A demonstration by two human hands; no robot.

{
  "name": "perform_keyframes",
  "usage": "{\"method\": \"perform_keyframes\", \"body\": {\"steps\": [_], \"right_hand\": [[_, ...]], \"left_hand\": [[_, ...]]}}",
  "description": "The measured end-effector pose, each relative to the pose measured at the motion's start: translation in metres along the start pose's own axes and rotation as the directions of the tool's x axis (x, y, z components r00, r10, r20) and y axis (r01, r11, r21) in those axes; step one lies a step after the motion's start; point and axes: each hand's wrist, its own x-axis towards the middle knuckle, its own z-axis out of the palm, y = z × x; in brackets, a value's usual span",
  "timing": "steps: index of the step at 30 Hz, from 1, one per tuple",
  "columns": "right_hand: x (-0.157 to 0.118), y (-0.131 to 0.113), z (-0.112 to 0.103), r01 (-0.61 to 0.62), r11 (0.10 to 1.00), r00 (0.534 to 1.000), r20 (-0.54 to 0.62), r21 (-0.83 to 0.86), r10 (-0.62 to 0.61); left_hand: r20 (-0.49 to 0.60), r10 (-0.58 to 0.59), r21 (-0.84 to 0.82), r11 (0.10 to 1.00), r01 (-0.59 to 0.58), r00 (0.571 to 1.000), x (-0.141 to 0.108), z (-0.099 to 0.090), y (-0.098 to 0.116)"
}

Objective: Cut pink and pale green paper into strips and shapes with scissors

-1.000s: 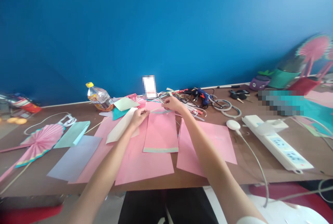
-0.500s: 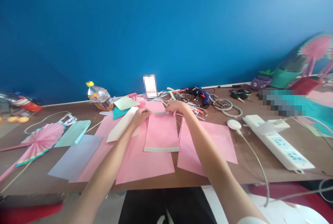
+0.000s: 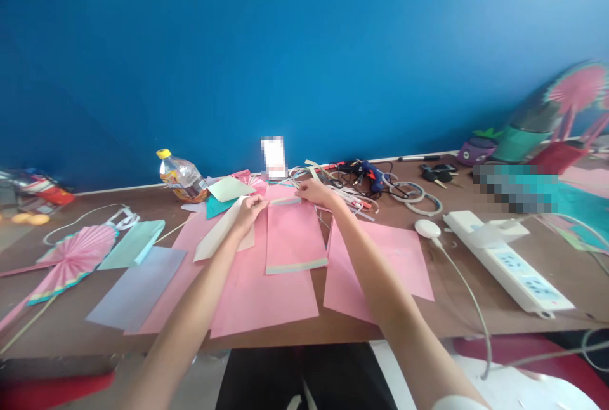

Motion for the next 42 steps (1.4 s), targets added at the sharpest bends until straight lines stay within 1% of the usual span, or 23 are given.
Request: {"method": "perform_keyframes", "body": {"steps": [3, 6, 8, 10, 12, 14, 16, 19, 21, 23, 27, 30, 32, 34, 36, 40, 42], "right_hand": [[0.002, 0.004, -0.001, 0.01, 1.0, 1.0, -0.025, -0.013, -0.011], [0.0, 0.003, -0.004, -0.015, 1.0, 0.998, -0.054, -0.002, 0.015], [-0.002, 0.002, -0.004, -0.03, 0.999, 0.996, -0.077, 0.044, 0.033], [-0.002, 0.002, -0.001, -0.022, 0.99, 0.996, -0.088, 0.137, 0.034], [0.0, 0.004, 0.007, -0.01, 0.965, 0.998, -0.055, 0.262, 0.025], [0.003, 0.007, 0.015, -0.026, 0.935, 0.999, -0.01, 0.354, 0.031], [0.005, 0.008, 0.021, -0.043, 0.922, 0.999, 0.007, 0.386, 0.044], [0.005, 0.006, 0.022, -0.036, 0.911, 0.999, 0.008, 0.411, 0.036], [0.002, 0.002, 0.019, -0.028, 0.9, 1.0, 0.01, 0.435, 0.026], [0.0, -0.001, 0.016, -0.033, 0.882, 0.999, 0.005, 0.471, 0.034], [-0.001, 0.0, 0.014, -0.097, 0.796, 0.993, 0.002, 0.597, 0.119], [0.001, 0.005, 0.016, -0.151, 0.727, 0.981, 0.009, 0.67, 0.196], [0.003, 0.007, 0.018, -0.164, 0.707, 0.971, -0.013, 0.687, 0.238], [0.004, 0.008, 0.018, -0.164, 0.708, 0.961, -0.053, 0.687, 0.273], [0.005, 0.009, 0.018, -0.153, 0.733, 0.953, -0.098, 0.663, 0.288], [0.005, 0.006, 0.015, -0.139, 0.802, 0.949, -0.153, 0.581, 0.275], [0.004, 0.003, 0.014, -0.128, 0.828, 0.948, -0.177, 0.545, 0.264]], "left_hand": [[-0.036, -0.021, 0.019, 1.0, 0.022, 0.999, 0.0, 0.001, 0.004], [-0.031, -0.022, -0.004, 1.0, 0.022, 0.999, 0.0, 0.002, 0.006], [-0.018, -0.007, -0.042, 0.999, 0.006, 1.0, -0.001, 0.002, 0.007], [-0.014, -0.001, -0.075, 0.997, 0.0, 1.0, -0.002, 0.001, 0.009], [-0.025, -0.011, -0.104, 0.995, 0.008, 1.0, -0.003, 0.0, 0.012], [-0.038, -0.017, -0.13, 0.991, 0.012, 0.999, -0.004, 0.0, 0.016], [-0.008, -0.014, -0.149, 0.989, 0.013, 1.0, -0.004, 0.0, 0.019], [0.078, -0.027, -0.127, 0.991, 0.037, 0.997, -0.004, 0.001, 0.02], [0.079, -0.04, -0.09, 0.995, 0.047, 0.996, -0.002, 0.002, 0.017], [0.046, -0.046, -0.061, 0.997, 0.049, 0.998, 0.0, 0.002, 0.013], [0.003, -0.056, -0.059, 0.997, 0.056, 0.998, 0.001, 0.003, 0.009], [0.008, -0.041, -0.061, 0.997, 0.042, 0.999, 0.001, 0.004, 0.008], [0.018, -0.04, -0.064, 0.997, 0.041, 0.999, 0.001, 0.004, 0.007], [0.023, -0.045, -0.071, 0.996, 0.047, 0.999, 0.002, 0.004, 0.005], [0.037, -0.048, -0.079, 0.996, 0.05, 0.998, 0.003, 0.003, 0.002], [0.082, -0.066, -0.088, 0.993, 0.074, 0.994, 0.005, 0.001, -0.003], [0.072, -0.072, -0.092, 0.993, 0.079, 0.995, 0.005, 0.001, -0.002]]}}
